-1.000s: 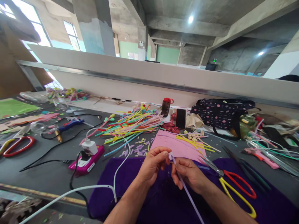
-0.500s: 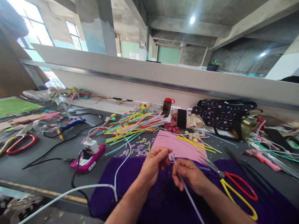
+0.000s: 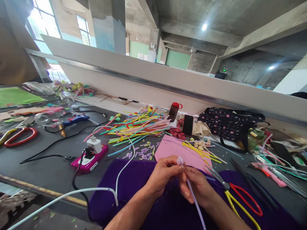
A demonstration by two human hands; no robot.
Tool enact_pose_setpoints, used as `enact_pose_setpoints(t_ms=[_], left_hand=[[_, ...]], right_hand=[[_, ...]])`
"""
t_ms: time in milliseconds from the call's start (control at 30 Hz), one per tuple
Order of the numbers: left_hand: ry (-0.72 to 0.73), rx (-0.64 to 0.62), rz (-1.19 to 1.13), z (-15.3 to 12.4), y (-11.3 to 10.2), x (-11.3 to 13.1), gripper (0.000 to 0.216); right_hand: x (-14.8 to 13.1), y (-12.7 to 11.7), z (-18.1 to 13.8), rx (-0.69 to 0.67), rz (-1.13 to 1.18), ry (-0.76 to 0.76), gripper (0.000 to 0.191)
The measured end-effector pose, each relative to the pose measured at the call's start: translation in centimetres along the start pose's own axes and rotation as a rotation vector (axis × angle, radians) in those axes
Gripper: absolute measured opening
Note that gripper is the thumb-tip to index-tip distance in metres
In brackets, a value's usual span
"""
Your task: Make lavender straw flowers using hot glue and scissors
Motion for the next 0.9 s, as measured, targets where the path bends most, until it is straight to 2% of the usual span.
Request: enact_pose_setpoints(t_ms=[133, 267, 400, 467, 567, 667, 900], left_hand=[[-0.009, 0.030, -0.026, 0.1, -0.5, -0.2, 0.016], [-0.027, 0.058, 0.018, 0.3, -1.0, -0.2, 0.019], [-0.059, 0.090, 0.107, 0.3, -1.4, -0.3, 0.018], [-0.106, 0.073, 0.126, 0.4, -1.3, -0.8, 0.017], [-0.151, 0.058, 0.147, 0.4, -1.2, -1.4, 0.016], [-0.163, 0.052, 0.170, 0.4, -1.1, -1.7, 0.017], [-0.200, 0.041, 0.180, 0.4, -1.0, -1.9, 0.016]], right_hand=[[-0.4, 0.3, 0.0, 0.038, -0.111, -0.012, 0.036], [-2.8, -0.4, -0.7, 0.085, -0.492, -0.045, 0.033], [-7.1, -2.3, -2.1, 0.373, -0.804, -0.239, 0.016], [-8.8, -2.3, -3.0, 0.473, -0.889, -0.379, 0.018], [-9.8, -0.9, -3.7, 0.444, -1.030, -0.547, 0.025], [-9.9, 0.3, -4.0, 0.391, -1.131, -0.632, 0.031], [-9.5, 0.7, -3.8, 0.357, -1.273, -0.659, 0.034]])
Point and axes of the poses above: each hand's wrist, its own z-axis towards the middle knuckle, its own y-axis out of the palm, x = y × z, the point moved 8 cm from there along z, towards the middle knuckle, and after that the axes turned 12 degrees about -z, right-handed, at the moved point
